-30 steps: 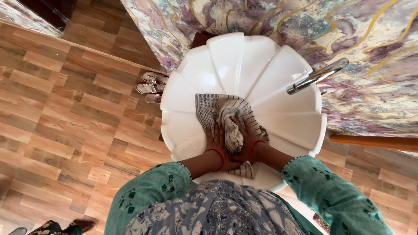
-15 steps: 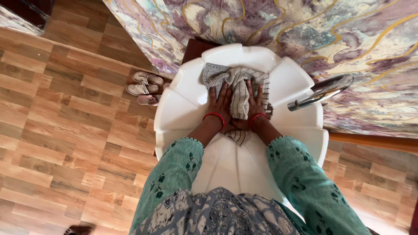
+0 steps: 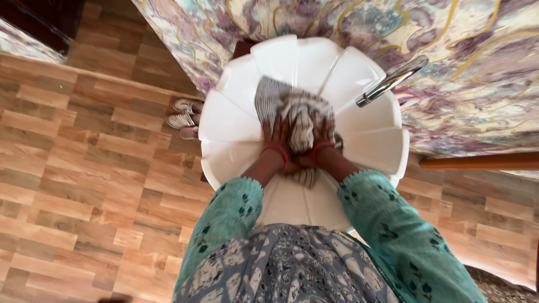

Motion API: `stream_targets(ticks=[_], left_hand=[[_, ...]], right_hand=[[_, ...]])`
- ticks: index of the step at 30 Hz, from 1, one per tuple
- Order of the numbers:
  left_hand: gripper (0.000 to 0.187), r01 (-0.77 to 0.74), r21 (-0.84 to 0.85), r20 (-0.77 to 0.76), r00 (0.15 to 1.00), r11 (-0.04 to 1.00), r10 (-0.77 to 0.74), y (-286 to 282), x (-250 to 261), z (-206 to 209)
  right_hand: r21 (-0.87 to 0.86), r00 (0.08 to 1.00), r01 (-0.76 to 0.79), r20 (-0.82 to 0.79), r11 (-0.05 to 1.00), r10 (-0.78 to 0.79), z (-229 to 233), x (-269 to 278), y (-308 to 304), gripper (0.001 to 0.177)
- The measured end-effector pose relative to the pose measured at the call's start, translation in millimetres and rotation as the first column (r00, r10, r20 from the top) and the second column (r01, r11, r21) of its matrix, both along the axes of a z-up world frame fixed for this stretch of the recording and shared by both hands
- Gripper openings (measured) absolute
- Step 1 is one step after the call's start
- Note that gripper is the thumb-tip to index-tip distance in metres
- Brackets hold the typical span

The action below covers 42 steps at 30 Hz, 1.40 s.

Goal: The person is washing a striped cloth in a white basin sink. They repeatedly wet, scrub, and wring the cloth by hand under running water from a faucet.

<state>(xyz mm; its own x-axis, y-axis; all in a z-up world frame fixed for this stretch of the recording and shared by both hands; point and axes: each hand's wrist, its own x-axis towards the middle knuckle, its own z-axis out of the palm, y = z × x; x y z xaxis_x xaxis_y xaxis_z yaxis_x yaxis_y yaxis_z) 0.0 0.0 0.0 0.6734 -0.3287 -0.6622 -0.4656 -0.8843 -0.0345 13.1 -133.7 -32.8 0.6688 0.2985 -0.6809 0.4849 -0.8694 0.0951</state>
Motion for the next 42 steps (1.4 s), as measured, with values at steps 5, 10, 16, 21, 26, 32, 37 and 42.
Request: stream_targets(ticks=[5, 10, 16, 21, 26, 32, 37, 42], left_hand=[[0.123, -0.021, 0.047, -0.182, 0.983, 0.999, 0.029, -20.7, -60.7, 15.3], [0.118, 0.025, -0.158, -0.512, 0.853, 0.987, -0.104, -35.7, -99.0, 33.1], [0.118, -0.04, -0.324, -0.329, 0.941, 0.945, -0.073, -67.5, -100.7, 18.7], [0.13, 0.013, -0.346, -0.137, 0.988, 0.938, -0.064, -94.6, -53.1, 6.0], [0.133, 0.002, -0.355, -0.096, 0.995, 0.935, -0.039, -106.6, -8.9, 7.3], [0.134, 0.085, -0.297, 0.101, 0.993, 0.951, -0.057, -104.8, 3.9, -3.3], [0.13, 0.002, -0.235, 0.061, 0.998, 0.972, 0.012, -106.9, -13.3, -4.7], [0.121, -0.043, -0.142, -0.058, 0.998, 0.989, 0.035, -90.0, -53.7, -1.2]], right_hand=[[-0.071, 0.969, 0.064, -0.235, 0.995, -0.079, 10.6, -44.4, -16.4, 0.11], [0.226, 0.94, 0.307, -0.223, 0.924, -0.258, -9.4, -105.6, -80.8, 0.141], [-0.038, 0.984, 0.074, -0.16, 0.997, -0.079, 51.7, -97.2, -98.4, 0.087], [-0.017, 0.967, 0.251, 0.054, 0.968, -0.25, 92.2, -62.7, -95.8, 0.115], [-0.037, 0.969, 0.208, 0.144, 0.977, -0.201, 63.2, -21.8, -101.9, 0.104], [-0.12, 0.977, 0.144, 0.174, 0.982, -0.122, 46.1, 0.3, -100.7, 0.103], [-0.047, 0.975, 0.177, 0.143, 0.983, -0.169, 49.0, -21.5, -95.7, 0.098], [-0.086, 0.994, 0.108, 0.009, 0.99, -0.108, 40.9, -56.0, -86.4, 0.093]])
